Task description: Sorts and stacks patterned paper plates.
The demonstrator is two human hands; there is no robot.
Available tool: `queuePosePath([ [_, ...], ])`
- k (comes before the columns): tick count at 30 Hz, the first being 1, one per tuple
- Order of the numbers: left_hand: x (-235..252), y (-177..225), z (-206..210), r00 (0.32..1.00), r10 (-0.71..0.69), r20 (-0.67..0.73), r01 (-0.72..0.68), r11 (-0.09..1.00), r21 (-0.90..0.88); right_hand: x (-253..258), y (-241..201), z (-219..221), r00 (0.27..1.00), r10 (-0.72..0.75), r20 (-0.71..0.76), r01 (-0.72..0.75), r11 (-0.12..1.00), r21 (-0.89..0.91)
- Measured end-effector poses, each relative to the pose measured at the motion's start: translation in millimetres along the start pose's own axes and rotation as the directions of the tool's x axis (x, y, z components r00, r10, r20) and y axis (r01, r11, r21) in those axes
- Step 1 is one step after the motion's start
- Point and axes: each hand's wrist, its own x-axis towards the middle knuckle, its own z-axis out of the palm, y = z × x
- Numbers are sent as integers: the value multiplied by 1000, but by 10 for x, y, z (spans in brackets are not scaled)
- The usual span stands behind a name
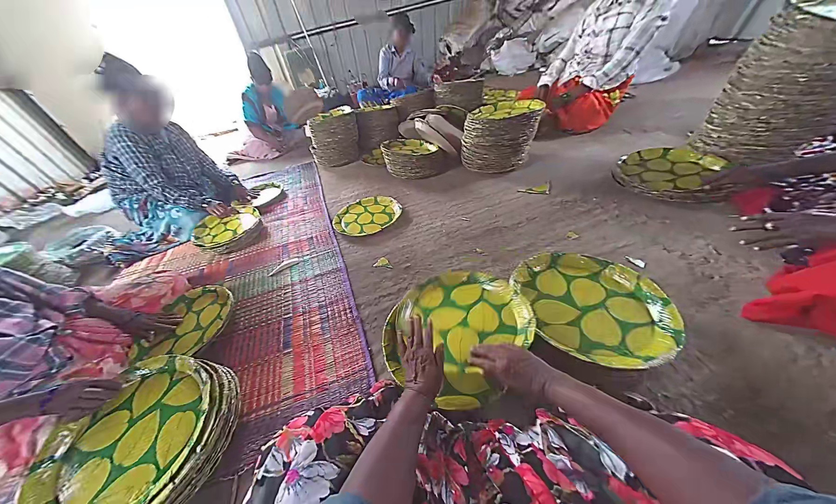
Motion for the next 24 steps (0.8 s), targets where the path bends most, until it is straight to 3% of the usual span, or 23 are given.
queuePosePath([
  [1,-23,-20,-4,974,-58,217,53,998,28,21,3,59,987,-30,158,28,999,15],
  [3,-82,-86,91,772,-163,615,102,986,134,42,75,85,914,80,399,-85,996,-3],
  [4,-103,-93,139,665,-204,718,105,978,181,39,130,47,888,201,414,-210,977,-23],
  [5,-100,-75,168,629,-225,744,113,973,199,26,198,-21,876,332,350,-336,940,-49],
  [6,-99,-42,176,627,-235,743,128,972,199,1,254,-80,852,463,244,-458,885,-81],
  [8,-49,-12,149,648,-243,721,141,970,200,-28,369,-180,724,683,93,-679,730,-74],
  [10,-50,7,132,679,-231,697,122,972,202,-131,480,-171,592,800,98,-800,597,-48],
  [12,-34,19,135,716,-212,665,100,974,202,-159,558,-192,516,842,156,-844,531,-72],
  [14,-53,29,154,714,-244,656,124,967,224,-147,574,-227,511,845,158,-848,525,-65],
  [16,-70,14,157,670,-314,672,200,949,244,-160,633,-233,532,836,130,-838,543,-63],
  [20,-44,2,187,631,-350,692,212,936,281,-226,597,-368,567,819,-87,-823,568,-7],
  [22,-43,-9,136,673,-343,655,274,939,210,-191,494,-383,627,735,-257,-753,657,43],
  [24,-15,-54,75,780,-415,468,453,891,35,-108,361,-302,752,560,-348,-578,814,61],
])
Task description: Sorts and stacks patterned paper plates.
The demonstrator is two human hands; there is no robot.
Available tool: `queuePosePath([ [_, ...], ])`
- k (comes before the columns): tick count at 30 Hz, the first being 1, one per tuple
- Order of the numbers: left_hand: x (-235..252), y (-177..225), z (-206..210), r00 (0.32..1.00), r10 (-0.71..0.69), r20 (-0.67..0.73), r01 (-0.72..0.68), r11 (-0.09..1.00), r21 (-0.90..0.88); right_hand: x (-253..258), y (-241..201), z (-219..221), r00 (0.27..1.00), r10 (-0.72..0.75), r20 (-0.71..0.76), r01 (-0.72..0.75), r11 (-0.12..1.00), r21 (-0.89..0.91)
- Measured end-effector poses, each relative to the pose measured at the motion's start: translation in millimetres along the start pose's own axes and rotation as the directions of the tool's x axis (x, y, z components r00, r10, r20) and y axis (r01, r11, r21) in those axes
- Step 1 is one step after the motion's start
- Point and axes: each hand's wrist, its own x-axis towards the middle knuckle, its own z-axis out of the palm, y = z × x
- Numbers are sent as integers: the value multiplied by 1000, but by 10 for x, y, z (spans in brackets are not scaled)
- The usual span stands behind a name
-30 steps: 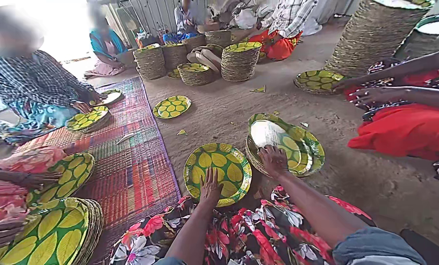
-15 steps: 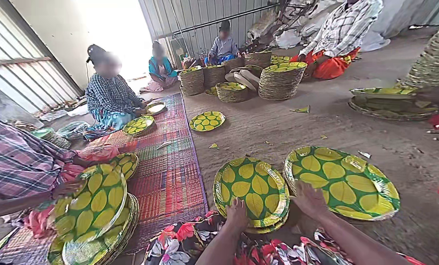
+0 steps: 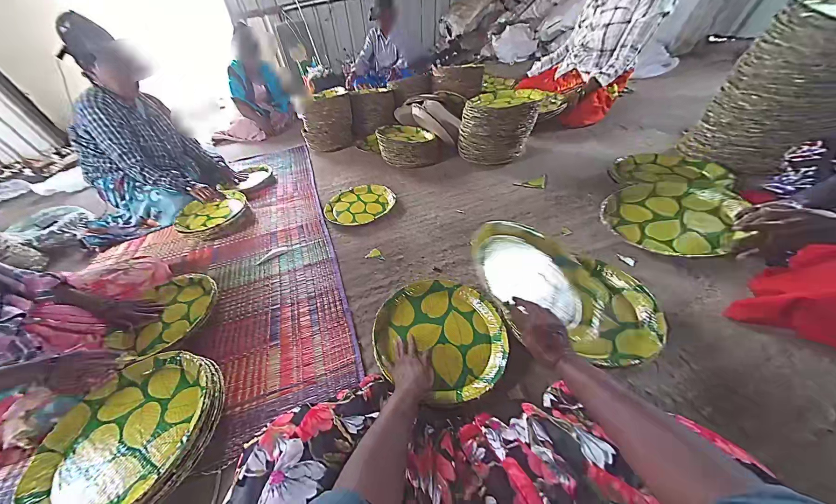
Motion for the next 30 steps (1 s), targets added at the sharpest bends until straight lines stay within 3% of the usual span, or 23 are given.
queuePosePath([
  [2,63,-25,-134,941,-171,-292,82,953,-292,-102,-184,137,944,-316,97,308,948,82],
  [3,99,-73,-225,897,-286,-338,129,900,-417,-149,-249,229,867,-449,214,427,893,145],
  [5,164,-225,-331,840,-468,-275,210,747,-631,-234,-347,331,691,-568,448,528,819,224],
  [6,190,-321,-341,840,-505,-197,222,651,-726,-253,-373,351,647,-530,549,505,837,212],
  [7,221,-390,-317,853,-505,-133,216,573,-790,-255,-361,347,672,-422,609,426,893,149],
  [8,219,-429,-288,877,-476,-71,222,530,-818,-263,-322,346,758,-278,590,299,952,65],
  [9,219,-424,-285,894,-447,-22,252,545,-800,-222,-285,318,844,-96,527,129,991,-26],
  [10,198,-387,-288,898,-440,12,298,586,-753,-165,-228,306,884,95,458,-60,994,-90],
  [12,75,-268,-355,900,-434,48,354,661,-661,-68,-102,294,840,350,415,-352,933,-74],
  [14,-112,-77,-538,911,-401,93,370,698,-614,-18,62,331,754,455,474,-524,851,17],
  [17,-78,-70,-570,931,-342,125,341,700,-627,-57,63,360,638,506,580,-710,678,190],
  [19,136,-169,-518,942,-325,85,281,626,-727,-5,-33,328,592,529,608,-781,563,271],
  [21,202,-161,-811,964,-266,23,173,557,-813,59,-164,312,622,539,568,-781,477,403],
  [23,221,-208,-1310,979,-190,-74,44,550,-834,147,-406,315,711,508,486,-699,431,571],
  [27,120,-705,-2335,946,-138,-292,-132,661,-739,504,-1388,409,773,406,487,-630,404,663],
  [28,60,-885,-2491,916,-174,-362,-118,746,-656,574,-1637,493,794,358,491,-607,446,658],
  [30,-65,-1284,-2592,820,-235,-521,38,932,-362,681,-2099,731,809,240,537,-568,557,606],
])
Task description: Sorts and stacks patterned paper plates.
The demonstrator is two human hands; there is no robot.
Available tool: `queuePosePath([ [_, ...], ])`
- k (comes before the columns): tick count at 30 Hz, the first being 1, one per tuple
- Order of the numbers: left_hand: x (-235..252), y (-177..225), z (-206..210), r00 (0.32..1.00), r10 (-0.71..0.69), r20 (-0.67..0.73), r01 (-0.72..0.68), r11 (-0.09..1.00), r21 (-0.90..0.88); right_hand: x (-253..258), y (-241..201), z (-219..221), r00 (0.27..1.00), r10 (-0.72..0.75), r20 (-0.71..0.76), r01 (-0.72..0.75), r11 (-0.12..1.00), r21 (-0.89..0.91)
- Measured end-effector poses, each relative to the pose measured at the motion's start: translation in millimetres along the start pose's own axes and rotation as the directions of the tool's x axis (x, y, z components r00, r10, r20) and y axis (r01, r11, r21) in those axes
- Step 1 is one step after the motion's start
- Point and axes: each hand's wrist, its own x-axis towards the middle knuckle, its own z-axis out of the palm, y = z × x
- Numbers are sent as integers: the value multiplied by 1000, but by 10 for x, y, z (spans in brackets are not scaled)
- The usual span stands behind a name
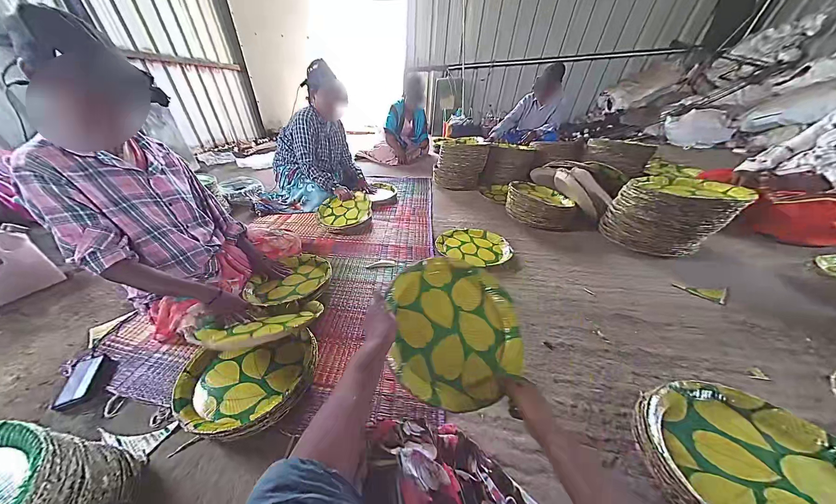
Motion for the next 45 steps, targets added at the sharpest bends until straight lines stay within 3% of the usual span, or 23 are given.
queuePosePath([
  [2,-6,-516,-67,997,63,-38,-47,946,320,118,-39,566,994,16,110,2,988,-156],
  [3,-39,-805,-16,998,56,29,-63,903,426,148,5,833,985,49,164,-9,972,-234],
  [6,-247,-1592,325,915,-149,375,-95,824,559,108,105,1320,973,110,203,-2,884,-467],
  [8,-309,-1747,478,826,-291,482,-28,834,551,130,102,1334,974,112,196,3,862,-507],
  [14,-130,-1554,516,785,-367,500,-23,788,615,153,115,1240,963,121,241,21,858,-514],
  [17,-127,-1525,404,772,-382,509,-61,751,658,6,61,943,939,122,322,80,832,-550],
  [20,-157,-1375,259,771,-346,534,-89,772,629,-184,-48,247,950,55,309,160,762,-628],
  [23,-168,-883,172,758,-278,590,-137,817,561,-317,28,-630,970,16,245,173,662,-729],
  [27,-334,87,398,728,-65,682,-323,845,425,-356,461,-1789,996,63,63,18,544,-839],
  [30,-616,723,830,663,102,742,-401,885,237,-416,831,-2286,993,74,-91,-117,532,-839],
  [33,-1009,993,1398,599,179,780,-351,935,55,-424,1248,-2421,982,94,-167,-190,583,-790],
  [35,-1269,807,1801,545,175,820,-373,926,50,-393,1390,-2351,979,148,-141,-202,584,-786],
  [37,-1431,540,2136,533,140,834,-416,902,114,-355,1291,-2284,982,147,-121,-185,575,-797],
  [42,-1581,434,2311,547,33,837,-434,866,249,-371,1119,-2105,976,161,-149,-212,520,-828],
  [45,-1540,456,2359,551,34,834,-420,875,242,-302,1185,-2155,983,75,-165,-178,586,-791],
])
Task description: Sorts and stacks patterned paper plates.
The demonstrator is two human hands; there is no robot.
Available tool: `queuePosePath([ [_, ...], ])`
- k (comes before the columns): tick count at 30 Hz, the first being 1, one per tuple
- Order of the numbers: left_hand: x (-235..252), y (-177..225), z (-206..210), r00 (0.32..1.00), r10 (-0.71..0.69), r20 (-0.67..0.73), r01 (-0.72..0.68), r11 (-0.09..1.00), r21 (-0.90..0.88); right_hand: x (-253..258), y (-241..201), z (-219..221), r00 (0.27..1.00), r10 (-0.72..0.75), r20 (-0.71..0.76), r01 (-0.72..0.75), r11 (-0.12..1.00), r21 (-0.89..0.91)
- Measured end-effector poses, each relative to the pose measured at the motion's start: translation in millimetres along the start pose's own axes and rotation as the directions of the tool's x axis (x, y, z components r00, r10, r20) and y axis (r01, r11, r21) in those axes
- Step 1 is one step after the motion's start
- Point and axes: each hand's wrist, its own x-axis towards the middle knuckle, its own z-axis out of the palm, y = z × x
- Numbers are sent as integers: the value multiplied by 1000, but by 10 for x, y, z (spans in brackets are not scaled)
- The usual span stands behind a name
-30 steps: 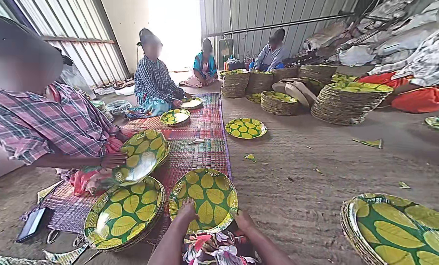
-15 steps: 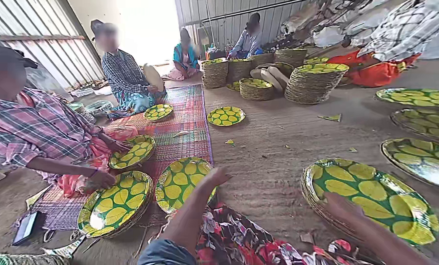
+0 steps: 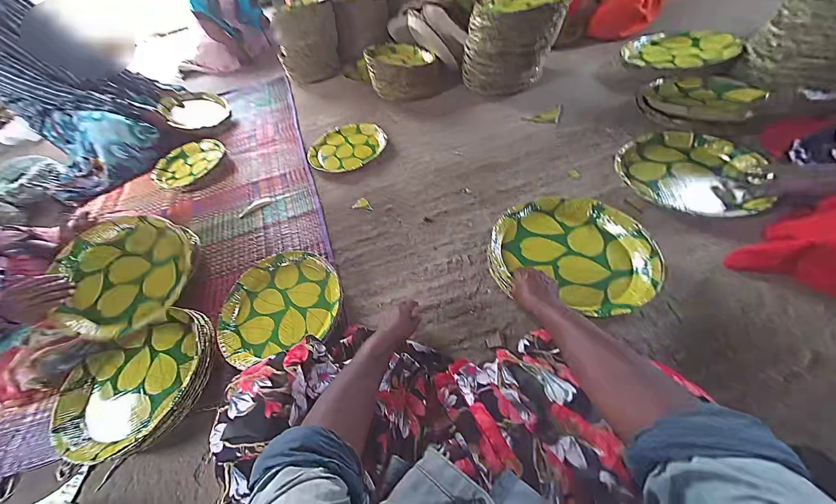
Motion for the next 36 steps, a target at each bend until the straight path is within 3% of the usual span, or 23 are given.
queuePosePath([
  [3,75,-35,37,998,21,-63,-23,999,-27,6,176,47,990,-49,-135,53,998,30],
  [5,132,-71,100,970,73,-231,-77,997,-10,-4,182,22,946,-136,-294,146,989,13],
  [6,139,-88,150,920,124,-371,-130,991,9,-14,139,32,903,-209,-375,220,975,-14],
  [8,159,-96,136,705,269,-656,-219,963,160,-100,-35,92,764,-447,-466,472,879,-69],
  [9,163,-72,42,606,320,-728,-221,947,231,-126,-142,160,669,-583,-462,612,784,-104],
  [10,154,-55,-35,564,341,-752,-220,940,261,-140,-234,279,581,-701,-413,728,675,-122],
  [11,155,-55,-65,571,338,-748,-211,941,265,-129,-297,439,485,-807,-337,819,555,-149],
  [12,166,-73,-62,636,317,-704,-196,948,250,-109,-345,584,396,-885,-247,884,440,-158],
  [14,245,-125,-2,840,228,-493,-144,969,202,-59,-392,680,333,-943,11,937,330,-114],
  [16,348,-222,162,974,91,-207,-46,976,213,19,-334,667,416,-907,67,906,407,-117],
  [18,311,-274,323,999,-36,8,33,972,234,1,-249,509,664,-734,-144,731,678,-82],
  [20,324,-262,297,998,-51,39,40,971,237,71,-227,178,899,-360,-248,366,930,-22],
  [22,334,-281,311,999,-26,38,16,970,242,157,-90,80,985,-85,-152,89,996,17],
  [25,348,-269,298,1000,-14,26,7,968,251,241,-10,141,999,41,-18,-42,999,-34],
  [32,405,-299,199,998,52,28,-58,960,275,249,57,104,992,-31,-121,23,997,-71],
  [34,390,-293,131,992,93,-82,-75,978,194,198,45,40,958,-107,-266,92,993,-71],
  [36,316,-266,86,926,140,-351,-112,989,98,81,-54,30,871,-259,-417,244,966,-89],
])
